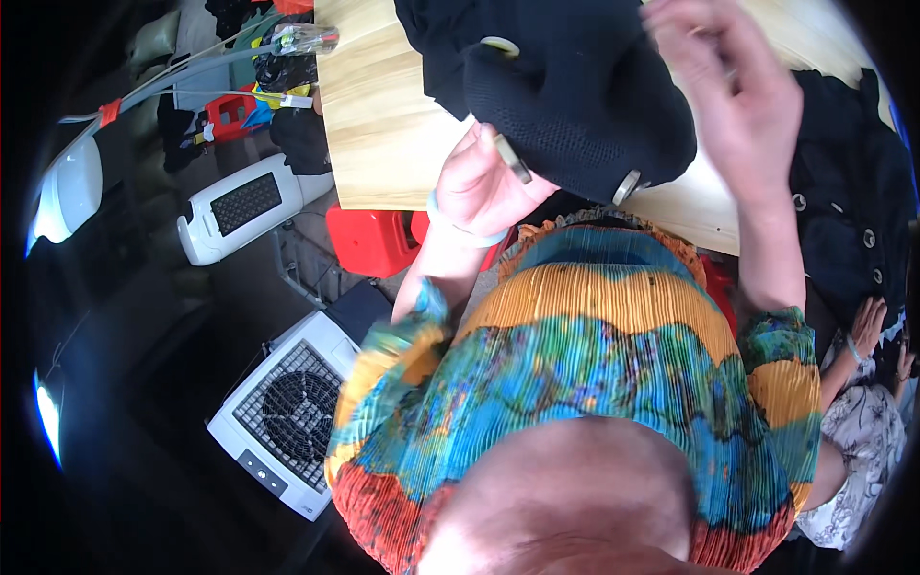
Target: Trimming loose threads from black garments using small snips.
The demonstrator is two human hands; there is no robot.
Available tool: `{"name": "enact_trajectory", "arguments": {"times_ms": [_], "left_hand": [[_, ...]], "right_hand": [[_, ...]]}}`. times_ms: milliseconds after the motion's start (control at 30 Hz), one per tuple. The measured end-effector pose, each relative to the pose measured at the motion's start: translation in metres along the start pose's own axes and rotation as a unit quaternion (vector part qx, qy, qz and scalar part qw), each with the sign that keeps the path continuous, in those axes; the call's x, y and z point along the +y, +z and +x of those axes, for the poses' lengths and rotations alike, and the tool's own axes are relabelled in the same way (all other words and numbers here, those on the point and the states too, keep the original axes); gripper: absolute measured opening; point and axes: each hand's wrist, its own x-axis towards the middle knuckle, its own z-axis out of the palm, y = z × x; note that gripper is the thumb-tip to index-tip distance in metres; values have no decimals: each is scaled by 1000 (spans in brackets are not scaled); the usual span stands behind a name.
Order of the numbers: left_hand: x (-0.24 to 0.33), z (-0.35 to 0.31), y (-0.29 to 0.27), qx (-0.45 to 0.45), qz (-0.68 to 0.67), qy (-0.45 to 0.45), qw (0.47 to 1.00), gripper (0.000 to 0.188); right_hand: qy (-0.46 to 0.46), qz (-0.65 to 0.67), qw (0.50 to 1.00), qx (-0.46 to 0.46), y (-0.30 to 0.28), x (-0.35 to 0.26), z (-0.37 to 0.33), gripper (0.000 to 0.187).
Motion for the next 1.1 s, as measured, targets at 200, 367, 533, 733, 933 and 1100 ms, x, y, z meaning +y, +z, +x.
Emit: {"name": "enact_trajectory", "arguments": {"times_ms": [200,367,533,733,933,1100], "left_hand": [[3,0,-7,-58,-15,-9,998,36],[9,0,-6,-16,-3,-14,1000,39],[14,6,-1,78,-114,18,990,38],[14,26,-19,166,-17,-23,986,44],[-1,15,-5,129,309,-62,940,51],[-6,15,22,166,329,-8,930,19]], "right_hand": [[160,66,985,28,-25,36,-2,10],[110,167,961,-190,-20,38,-23,32],[127,227,916,-306,3,32,-28,44],[212,265,920,-193,12,29,-34,26],[236,257,930,-112,9,10,-32,20],[206,234,945,-98,6,1,-32,18]]}}
